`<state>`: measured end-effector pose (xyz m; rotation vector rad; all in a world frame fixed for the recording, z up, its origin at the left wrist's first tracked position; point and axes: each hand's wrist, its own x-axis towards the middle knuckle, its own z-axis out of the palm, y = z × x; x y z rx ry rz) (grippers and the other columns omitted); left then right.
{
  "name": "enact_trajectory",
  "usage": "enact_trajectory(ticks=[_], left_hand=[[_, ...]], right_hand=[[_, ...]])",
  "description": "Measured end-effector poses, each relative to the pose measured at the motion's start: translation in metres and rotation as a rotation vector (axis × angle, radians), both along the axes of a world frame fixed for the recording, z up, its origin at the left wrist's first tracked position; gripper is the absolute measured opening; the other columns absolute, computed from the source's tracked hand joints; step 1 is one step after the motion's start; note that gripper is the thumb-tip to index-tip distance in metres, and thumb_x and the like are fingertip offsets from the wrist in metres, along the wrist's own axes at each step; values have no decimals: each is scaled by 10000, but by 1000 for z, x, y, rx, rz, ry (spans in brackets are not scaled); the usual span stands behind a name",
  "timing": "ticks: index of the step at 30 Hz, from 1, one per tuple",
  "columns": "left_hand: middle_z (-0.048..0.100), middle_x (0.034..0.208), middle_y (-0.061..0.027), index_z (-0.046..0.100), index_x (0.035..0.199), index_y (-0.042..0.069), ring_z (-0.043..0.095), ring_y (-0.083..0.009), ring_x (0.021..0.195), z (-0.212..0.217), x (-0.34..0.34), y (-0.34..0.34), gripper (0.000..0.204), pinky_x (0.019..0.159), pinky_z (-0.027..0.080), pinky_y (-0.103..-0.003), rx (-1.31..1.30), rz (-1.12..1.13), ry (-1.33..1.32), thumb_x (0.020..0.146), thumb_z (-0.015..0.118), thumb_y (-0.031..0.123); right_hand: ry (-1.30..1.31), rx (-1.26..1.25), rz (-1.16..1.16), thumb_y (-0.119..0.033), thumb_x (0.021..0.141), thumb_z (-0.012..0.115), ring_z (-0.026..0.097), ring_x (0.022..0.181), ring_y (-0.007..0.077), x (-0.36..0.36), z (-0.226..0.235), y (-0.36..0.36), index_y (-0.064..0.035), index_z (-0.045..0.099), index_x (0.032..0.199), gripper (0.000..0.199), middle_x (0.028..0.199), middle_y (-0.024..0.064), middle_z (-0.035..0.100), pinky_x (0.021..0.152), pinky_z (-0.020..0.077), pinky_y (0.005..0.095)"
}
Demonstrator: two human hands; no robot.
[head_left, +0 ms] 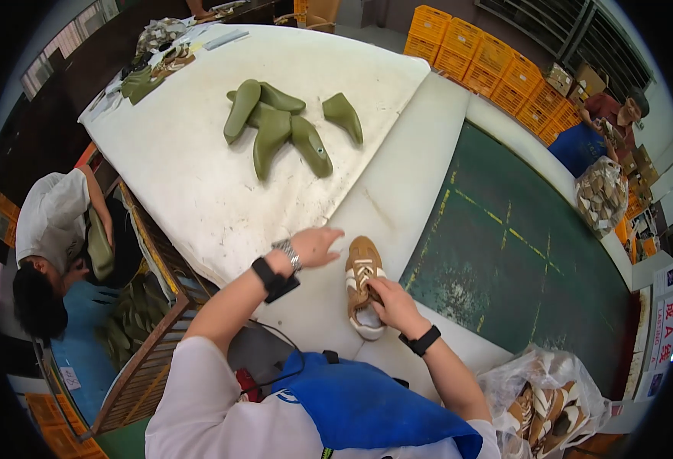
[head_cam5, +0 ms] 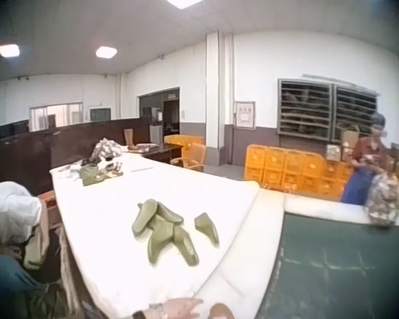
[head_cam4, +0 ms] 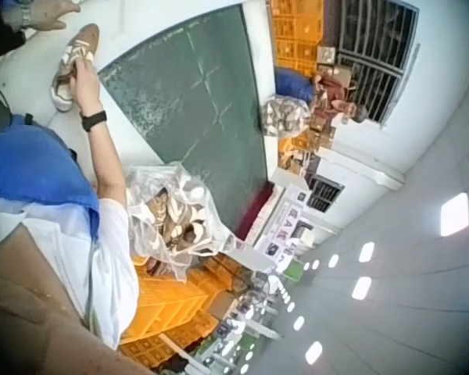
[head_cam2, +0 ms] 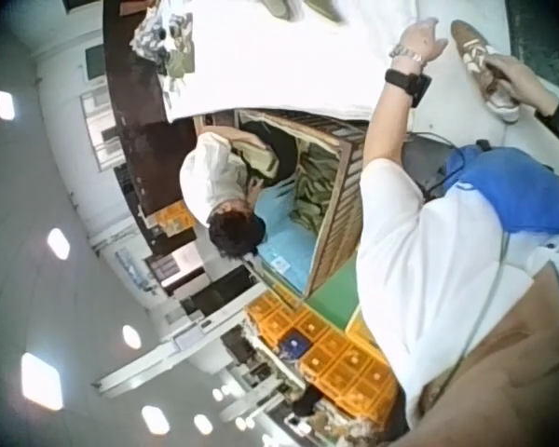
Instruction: Sort shoe uppers and match them with appropriate shoe lasts on a conveyor belt in a shoe manufacturing facility.
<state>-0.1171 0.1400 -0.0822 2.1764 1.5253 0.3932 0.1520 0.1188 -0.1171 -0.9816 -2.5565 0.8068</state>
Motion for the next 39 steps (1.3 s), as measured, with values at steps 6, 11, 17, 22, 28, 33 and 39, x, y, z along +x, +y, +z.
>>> enact_trajectory(ticks=[6,11,17,22,28,33,39], left_hand=[[615,1028,-233,345,1323,72,596,-367,961,-2,-30,166,546,827,471,-452,-211,537,207,846,527,267],[504,1258,-219,203,1424,137,508,-349,1144,-53,-73,210,658,945,425,-426,-349,745,177,856,489,304],[634,886,-210,488,1104,151,603,-388,845,-78,-27,200,358,748,477,-464,-94,490,190,771,532,276],[633,749,-177,532,1056,126,617,-362,777,-20,56,139,344,711,487,-437,-80,270,-2,750,567,278],[629,718,-172,539,1053,116,626,-351,712,-23,168,114,370,644,491,-426,-127,-84,-70,737,622,288],[643,847,-203,478,1183,46,618,-381,806,-73,221,120,547,705,492,-429,-250,-461,-27,761,636,357],[638,888,-189,464,1242,74,610,-363,818,11,166,77,514,715,492,-403,-121,-491,-45,800,631,276]], right_hand=[[90,-22,-61,-81,726,637,553,936,345,9,8,2,-68,498,1169,464,1040,152,565,798,461,410],[38,-143,-90,-137,777,637,562,969,325,17,7,-1,-63,522,1160,407,1095,152,575,826,469,376],[160,-73,-309,-156,800,615,587,878,317,34,-23,26,-51,565,1104,326,1002,151,603,747,485,367],[357,-445,-606,-229,853,596,593,810,190,35,-34,79,-21,541,1172,385,950,138,611,708,463,289],[651,-701,-844,-390,927,472,516,1022,137,77,-55,98,-83,361,1376,556,1201,48,528,827,445,296],[416,-548,-909,-432,895,471,436,1221,315,107,-82,94,3,326,1364,656,1325,210,440,973,376,364],[-207,-334,-1033,-447,758,628,599,948,396,97,-60,91,-2,135,1406,928,1072,271,580,792,490,440]])
